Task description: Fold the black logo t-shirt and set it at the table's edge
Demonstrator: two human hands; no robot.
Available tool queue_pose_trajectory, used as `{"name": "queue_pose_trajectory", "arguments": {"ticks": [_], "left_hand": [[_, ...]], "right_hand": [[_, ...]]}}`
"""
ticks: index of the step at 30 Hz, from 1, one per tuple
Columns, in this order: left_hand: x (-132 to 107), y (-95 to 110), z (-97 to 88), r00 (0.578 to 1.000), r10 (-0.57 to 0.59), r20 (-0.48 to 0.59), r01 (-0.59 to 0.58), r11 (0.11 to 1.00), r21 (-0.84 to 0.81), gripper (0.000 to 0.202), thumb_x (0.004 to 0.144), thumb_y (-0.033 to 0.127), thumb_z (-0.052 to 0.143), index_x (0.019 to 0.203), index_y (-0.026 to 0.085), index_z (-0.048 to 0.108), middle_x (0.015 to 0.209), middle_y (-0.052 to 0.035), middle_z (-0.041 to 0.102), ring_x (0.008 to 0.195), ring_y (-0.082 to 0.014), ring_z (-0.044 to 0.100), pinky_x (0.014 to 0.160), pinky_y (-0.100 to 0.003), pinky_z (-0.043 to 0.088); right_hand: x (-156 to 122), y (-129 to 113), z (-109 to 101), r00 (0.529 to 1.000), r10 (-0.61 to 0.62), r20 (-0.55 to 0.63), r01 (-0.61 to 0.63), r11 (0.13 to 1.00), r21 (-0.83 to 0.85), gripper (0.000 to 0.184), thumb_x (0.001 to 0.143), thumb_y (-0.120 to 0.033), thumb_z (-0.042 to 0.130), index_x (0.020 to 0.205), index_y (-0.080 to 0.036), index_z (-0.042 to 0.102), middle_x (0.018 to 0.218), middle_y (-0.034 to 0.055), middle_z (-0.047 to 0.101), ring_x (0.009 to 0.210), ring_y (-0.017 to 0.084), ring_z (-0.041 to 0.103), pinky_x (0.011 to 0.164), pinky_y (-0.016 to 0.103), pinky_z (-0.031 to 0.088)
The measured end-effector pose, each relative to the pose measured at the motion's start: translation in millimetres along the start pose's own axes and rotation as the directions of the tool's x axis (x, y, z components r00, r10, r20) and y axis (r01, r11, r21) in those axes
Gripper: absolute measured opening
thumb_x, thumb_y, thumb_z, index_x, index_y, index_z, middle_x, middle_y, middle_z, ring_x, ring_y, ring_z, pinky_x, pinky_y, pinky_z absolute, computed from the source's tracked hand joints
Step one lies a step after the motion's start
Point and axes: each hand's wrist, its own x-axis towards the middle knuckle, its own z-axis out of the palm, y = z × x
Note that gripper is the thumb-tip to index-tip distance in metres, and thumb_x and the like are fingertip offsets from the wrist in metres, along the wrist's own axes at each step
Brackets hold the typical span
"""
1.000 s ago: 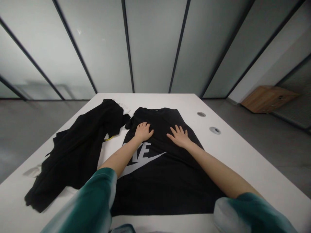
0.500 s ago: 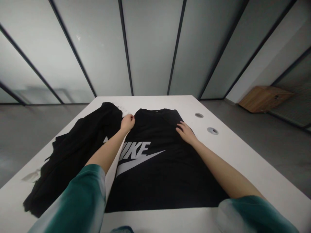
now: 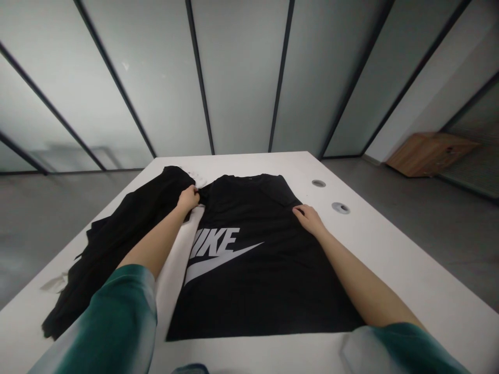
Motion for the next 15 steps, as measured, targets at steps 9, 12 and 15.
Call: {"name": "queue_pose_trajectory", "arguments": {"ticks": [9,12,15], "left_hand": [[-5.1,-6.2,-32.8,0.876,0.405,-0.261,-0.359,0.910,0.207,0.008,0.073,0.016,0.057,0.077,0.020,0.063,0.114,-0.0092,0.070,0.126,-0.0301,0.054,0.109,-0.041,0.040],[-8.8,-12.1,-28.9,0.953,0.208,-0.220,-0.150,0.956,0.252,0.012,0.080,0.030,0.056,0.077,0.020,0.064,0.103,-0.0122,0.072,0.114,-0.0332,0.061,0.100,-0.043,0.046],[-0.1,-14.8,-23.3,0.976,0.009,-0.216,0.026,0.987,0.158,0.028,0.089,0.038,0.045,0.095,0.019,0.066,0.104,-0.0146,0.072,0.105,-0.0332,0.066,0.090,-0.042,0.050]], "right_hand": [[-1.0,-3.2,-1.6,1.000,-0.017,0.004,0.017,0.999,-0.035,0.036,0.096,-0.035,0.043,0.105,-0.016,0.073,0.111,0.0122,0.071,0.104,0.027,0.063,0.094,0.037,0.045],[-0.4,-4.2,-2.1,1.000,-0.009,0.008,0.010,0.999,-0.038,0.035,0.095,-0.034,0.044,0.104,-0.016,0.074,0.110,0.0121,0.072,0.104,0.027,0.063,0.093,0.037,0.046],[-0.1,-4.0,-2.6,1.000,-0.012,0.012,0.012,0.999,-0.035,0.034,0.095,-0.033,0.044,0.103,-0.018,0.074,0.110,0.0110,0.072,0.104,0.027,0.063,0.093,0.037,0.046]]}}
